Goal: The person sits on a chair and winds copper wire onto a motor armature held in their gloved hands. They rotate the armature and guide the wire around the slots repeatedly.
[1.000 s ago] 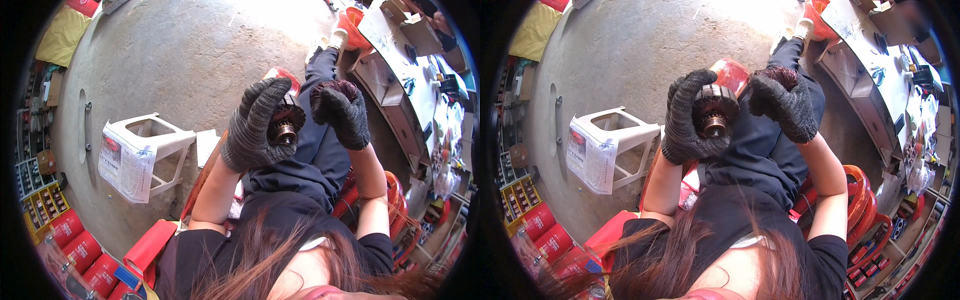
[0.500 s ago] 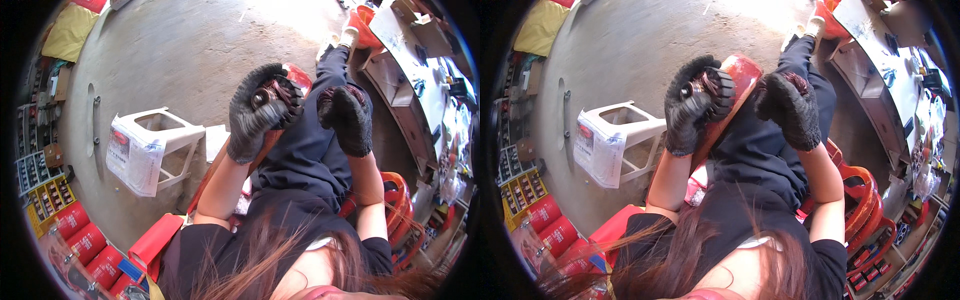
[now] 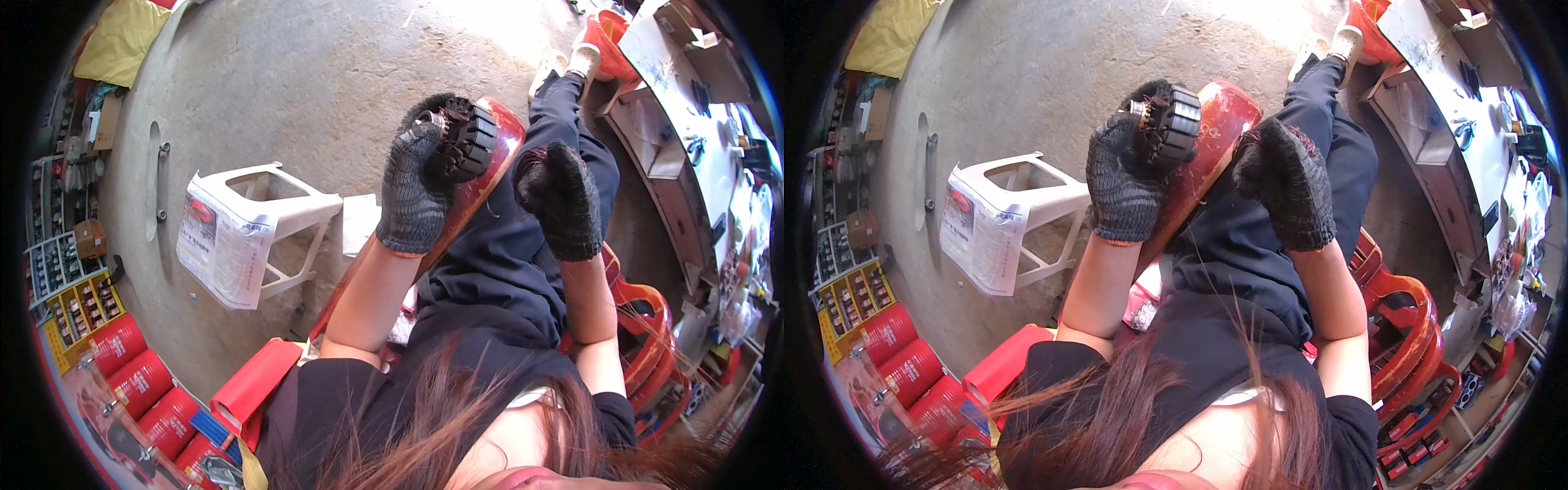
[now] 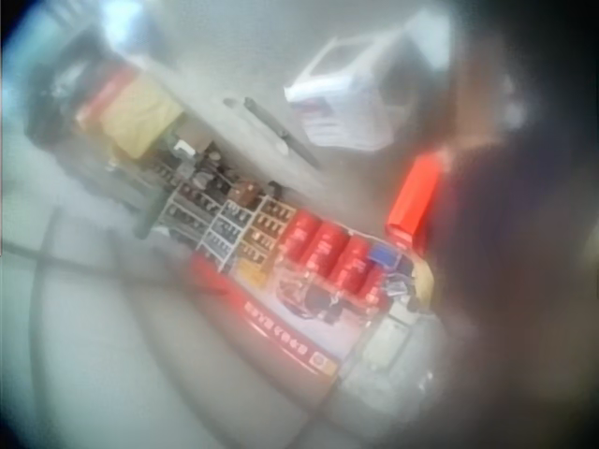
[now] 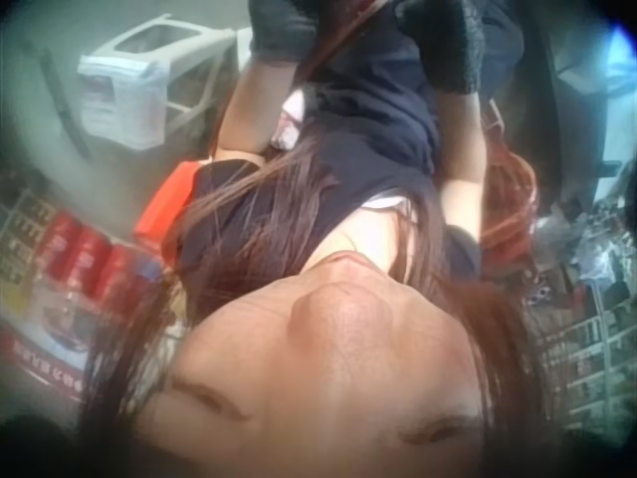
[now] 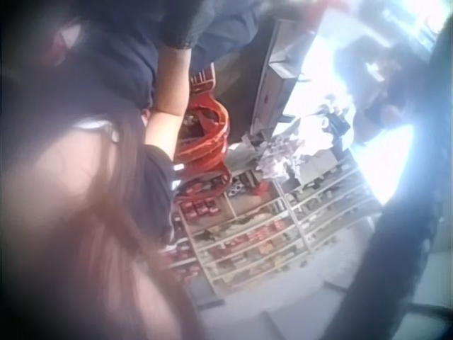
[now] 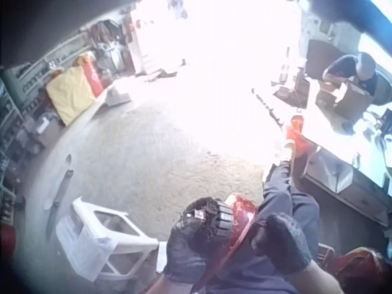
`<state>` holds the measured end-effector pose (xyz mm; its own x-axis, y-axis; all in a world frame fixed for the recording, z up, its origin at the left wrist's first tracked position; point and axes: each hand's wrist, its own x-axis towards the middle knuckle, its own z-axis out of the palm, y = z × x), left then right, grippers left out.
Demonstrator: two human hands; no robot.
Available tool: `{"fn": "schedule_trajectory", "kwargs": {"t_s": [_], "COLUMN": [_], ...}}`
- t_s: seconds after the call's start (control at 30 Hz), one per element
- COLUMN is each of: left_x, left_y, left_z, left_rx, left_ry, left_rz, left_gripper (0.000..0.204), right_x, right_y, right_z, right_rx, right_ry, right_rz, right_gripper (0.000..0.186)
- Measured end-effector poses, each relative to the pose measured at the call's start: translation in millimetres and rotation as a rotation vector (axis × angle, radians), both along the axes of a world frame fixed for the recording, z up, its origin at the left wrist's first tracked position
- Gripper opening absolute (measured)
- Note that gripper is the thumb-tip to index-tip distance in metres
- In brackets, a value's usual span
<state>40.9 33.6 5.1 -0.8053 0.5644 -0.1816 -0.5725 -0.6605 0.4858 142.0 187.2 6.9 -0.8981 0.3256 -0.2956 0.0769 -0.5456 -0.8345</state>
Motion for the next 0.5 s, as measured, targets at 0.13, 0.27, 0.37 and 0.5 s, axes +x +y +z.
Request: {"fn": "schedule_trajectory", "kwargs": {"t_s": [0.13,0.27,0.37,0.5], "left_x": [-0.3,-0.4,-1.7,-0.9], "left_y": [-0.7,-0.2,-0.9,0.8], "left_z": [-0.9,-0.3,-3.2,-4.6], "left_rx": [0.017,0.031,0.027,-0.03], "left_ry": [-0.012,0.001,0.007,0.054], "left_rz": [-0.012,-0.008,-0.011,-0.001], "left_gripper": [0.033,0.034,0.036,0.045], "right_x": [-1.6,-3.3,-2.6,-1.1], "right_y": [-0.8,-6.7,-6.9,-6.6], "right_z": [-4.6,0.5,-0.9,-3.6], "right_rx": [0.005,0.066,0.066,0.093], "right_ry": [-0.062,-0.139,-0.114,-0.056], "right_rz": [0.025,-0.002,0.022,0.043], "right_gripper": [0.045,0.047,0.051,0.056]}}
